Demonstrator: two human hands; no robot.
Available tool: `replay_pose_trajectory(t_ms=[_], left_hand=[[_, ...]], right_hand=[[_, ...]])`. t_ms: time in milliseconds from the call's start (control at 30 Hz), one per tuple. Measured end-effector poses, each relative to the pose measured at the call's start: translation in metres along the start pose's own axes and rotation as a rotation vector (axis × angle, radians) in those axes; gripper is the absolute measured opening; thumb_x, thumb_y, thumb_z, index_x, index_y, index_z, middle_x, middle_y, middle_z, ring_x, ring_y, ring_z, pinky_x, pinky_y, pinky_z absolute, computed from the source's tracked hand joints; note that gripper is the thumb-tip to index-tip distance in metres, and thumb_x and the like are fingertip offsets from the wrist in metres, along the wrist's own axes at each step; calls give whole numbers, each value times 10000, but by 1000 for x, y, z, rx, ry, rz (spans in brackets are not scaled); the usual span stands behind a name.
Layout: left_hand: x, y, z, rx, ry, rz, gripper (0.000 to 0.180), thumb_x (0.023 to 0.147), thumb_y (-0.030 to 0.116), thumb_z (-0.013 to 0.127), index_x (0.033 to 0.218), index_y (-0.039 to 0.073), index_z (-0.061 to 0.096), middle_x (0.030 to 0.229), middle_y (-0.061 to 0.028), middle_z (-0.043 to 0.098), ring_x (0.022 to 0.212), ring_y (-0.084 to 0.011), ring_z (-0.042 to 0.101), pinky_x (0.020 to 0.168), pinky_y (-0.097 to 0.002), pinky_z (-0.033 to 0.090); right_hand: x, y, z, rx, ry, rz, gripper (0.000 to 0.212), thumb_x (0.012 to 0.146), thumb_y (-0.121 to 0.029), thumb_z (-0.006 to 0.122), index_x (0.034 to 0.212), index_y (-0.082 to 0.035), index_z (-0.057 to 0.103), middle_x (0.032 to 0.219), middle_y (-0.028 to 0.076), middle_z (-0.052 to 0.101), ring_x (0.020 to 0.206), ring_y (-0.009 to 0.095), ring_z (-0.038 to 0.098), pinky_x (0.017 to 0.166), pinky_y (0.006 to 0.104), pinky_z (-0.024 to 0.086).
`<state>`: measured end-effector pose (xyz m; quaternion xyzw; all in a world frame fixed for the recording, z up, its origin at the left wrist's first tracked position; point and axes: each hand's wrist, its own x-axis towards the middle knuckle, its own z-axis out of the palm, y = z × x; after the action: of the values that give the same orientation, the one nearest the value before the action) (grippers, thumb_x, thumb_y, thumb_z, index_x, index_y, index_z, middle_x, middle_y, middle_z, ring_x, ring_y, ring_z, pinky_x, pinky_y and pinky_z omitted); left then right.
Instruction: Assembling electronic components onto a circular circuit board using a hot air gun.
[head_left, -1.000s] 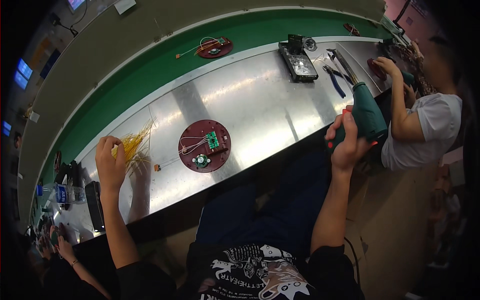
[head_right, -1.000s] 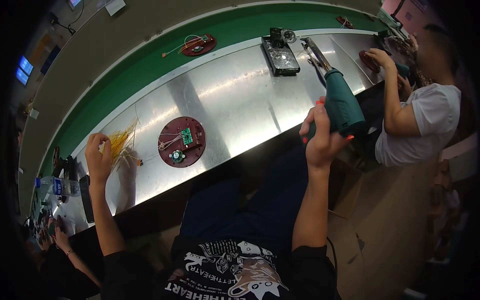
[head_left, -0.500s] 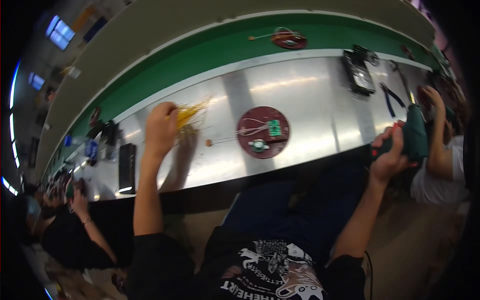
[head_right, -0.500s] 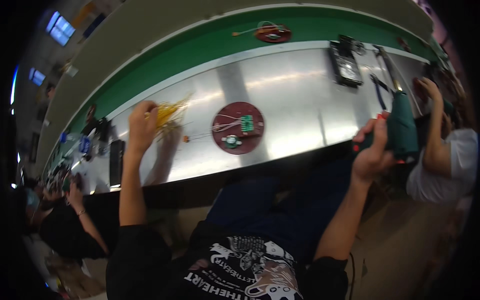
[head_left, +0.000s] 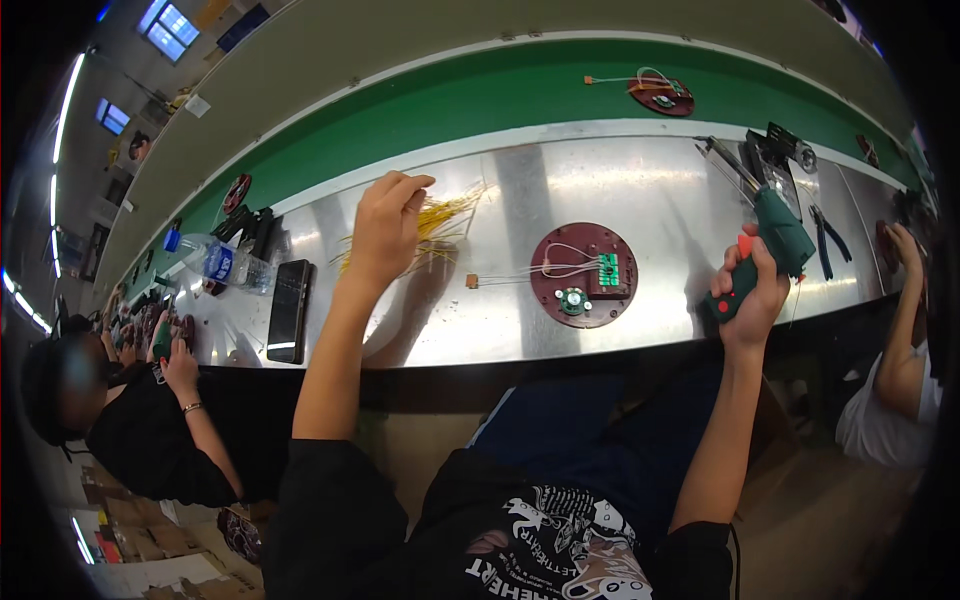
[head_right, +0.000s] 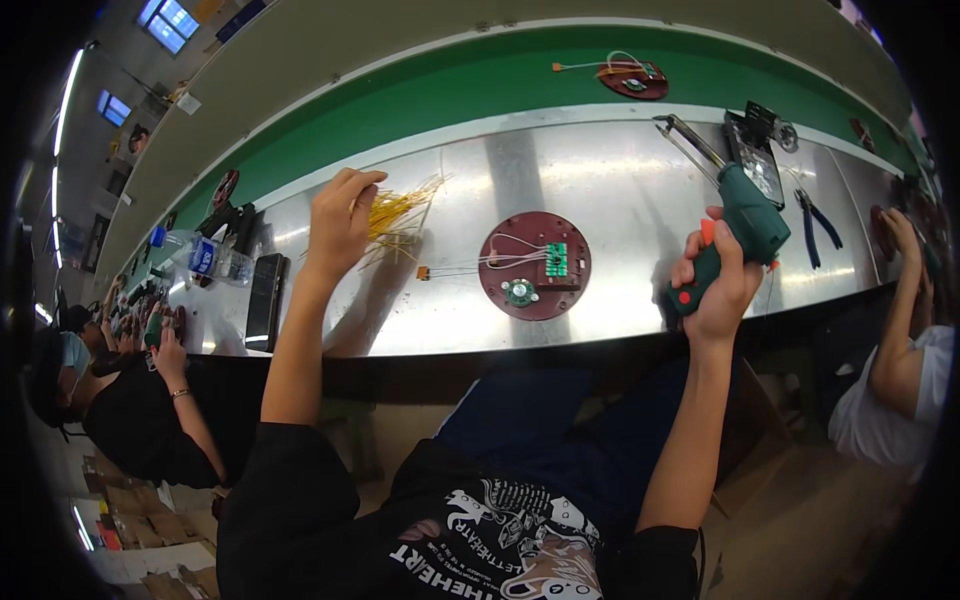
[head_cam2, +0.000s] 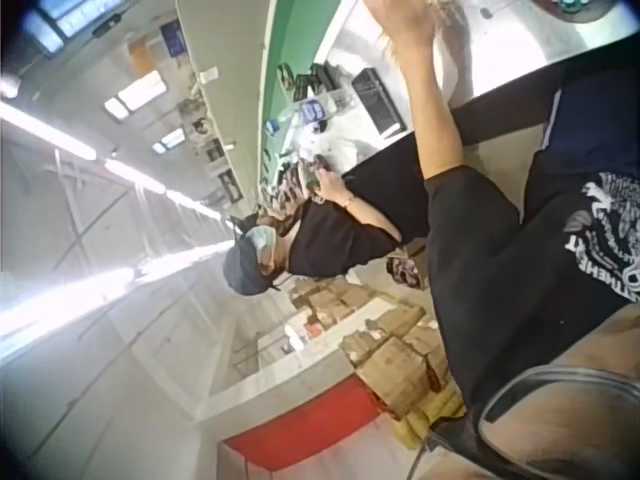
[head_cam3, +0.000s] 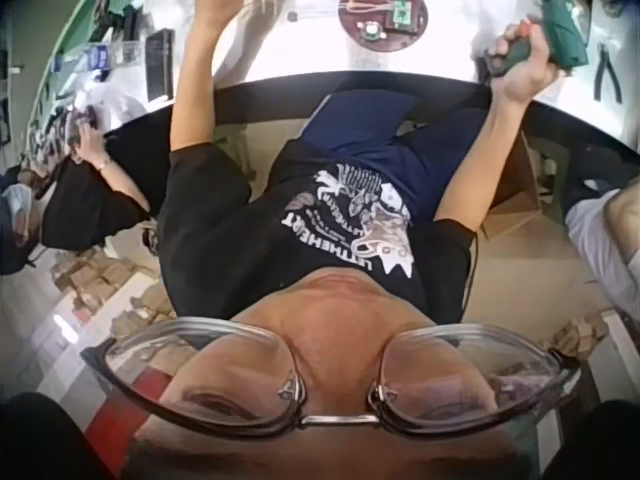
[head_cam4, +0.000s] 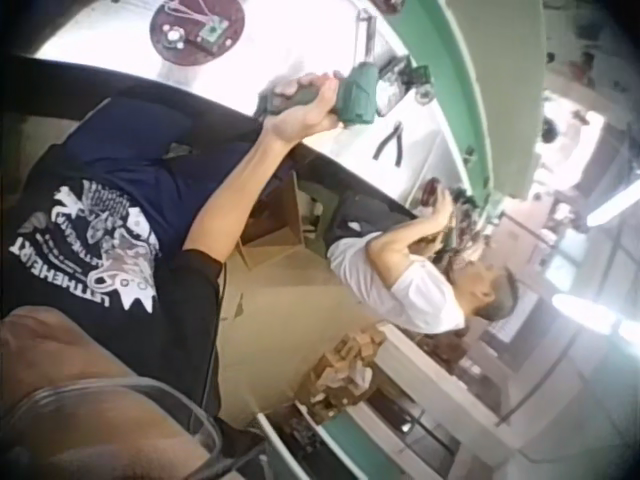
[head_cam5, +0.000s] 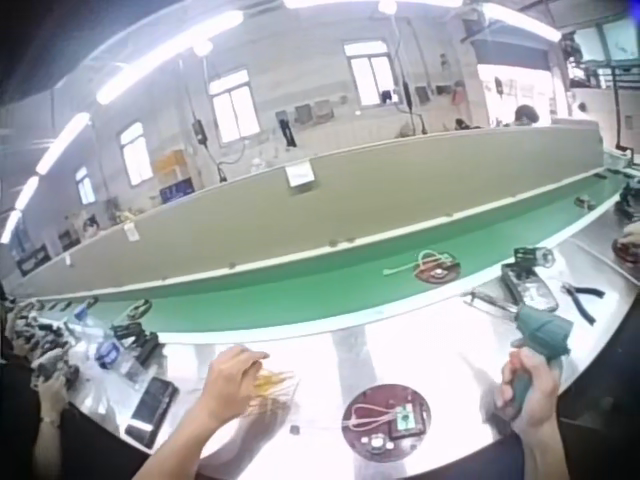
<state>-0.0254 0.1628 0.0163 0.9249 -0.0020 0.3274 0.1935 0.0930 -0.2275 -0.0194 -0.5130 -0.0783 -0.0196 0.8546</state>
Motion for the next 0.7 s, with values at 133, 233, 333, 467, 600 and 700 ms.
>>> replay_pose_trajectory(t_ms=[133,233,333,467,600,700], left_hand=[[1,-13,0,21,-130,-8,94,914,36,604,936,-3,687,901,-152,628,848,-347,602,787,-424,473],[-4,-17,7,121,-202,69,95,875,22,614,932,-2,686,894,-142,606,855,-338,589,786,-423,471],[-8,-20,10,233,-279,246,105,824,18,623,912,6,680,874,-131,580,855,-327,576,773,-421,468],[-2,-15,1,338,-365,549,83,746,33,622,824,4,627,858,-139,559,853,-324,564,747,-426,461],[-2,-10,-20,466,-400,572,119,761,30,603,875,-2,620,858,-147,568,872,-332,579,765,-439,472],[1,-12,-18,417,-369,496,122,805,7,595,924,-10,617,843,-146,589,843,-334,592,764,-425,485]], right_hand=[[3,5,1,31,20,74,312,979,-246,588,1180,-11,550,751,67,539,516,120,482,485,273,415],[2,12,3,21,33,86,305,977,-245,594,1176,-17,552,744,67,546,505,120,483,473,274,416],[5,16,4,44,3,55,288,977,-237,598,1165,-22,554,729,63,557,484,123,491,444,275,418],[7,29,-4,93,41,137,250,953,-209,639,1126,-46,560,699,45,571,457,129,513,403,270,412],[9,28,10,68,9,108,246,923,-169,639,1093,-7,564,683,67,584,442,145,533,403,287,431],[6,12,12,53,6,79,244,920,-161,632,1063,24,562,679,92,587,437,152,540,405,295,435]])
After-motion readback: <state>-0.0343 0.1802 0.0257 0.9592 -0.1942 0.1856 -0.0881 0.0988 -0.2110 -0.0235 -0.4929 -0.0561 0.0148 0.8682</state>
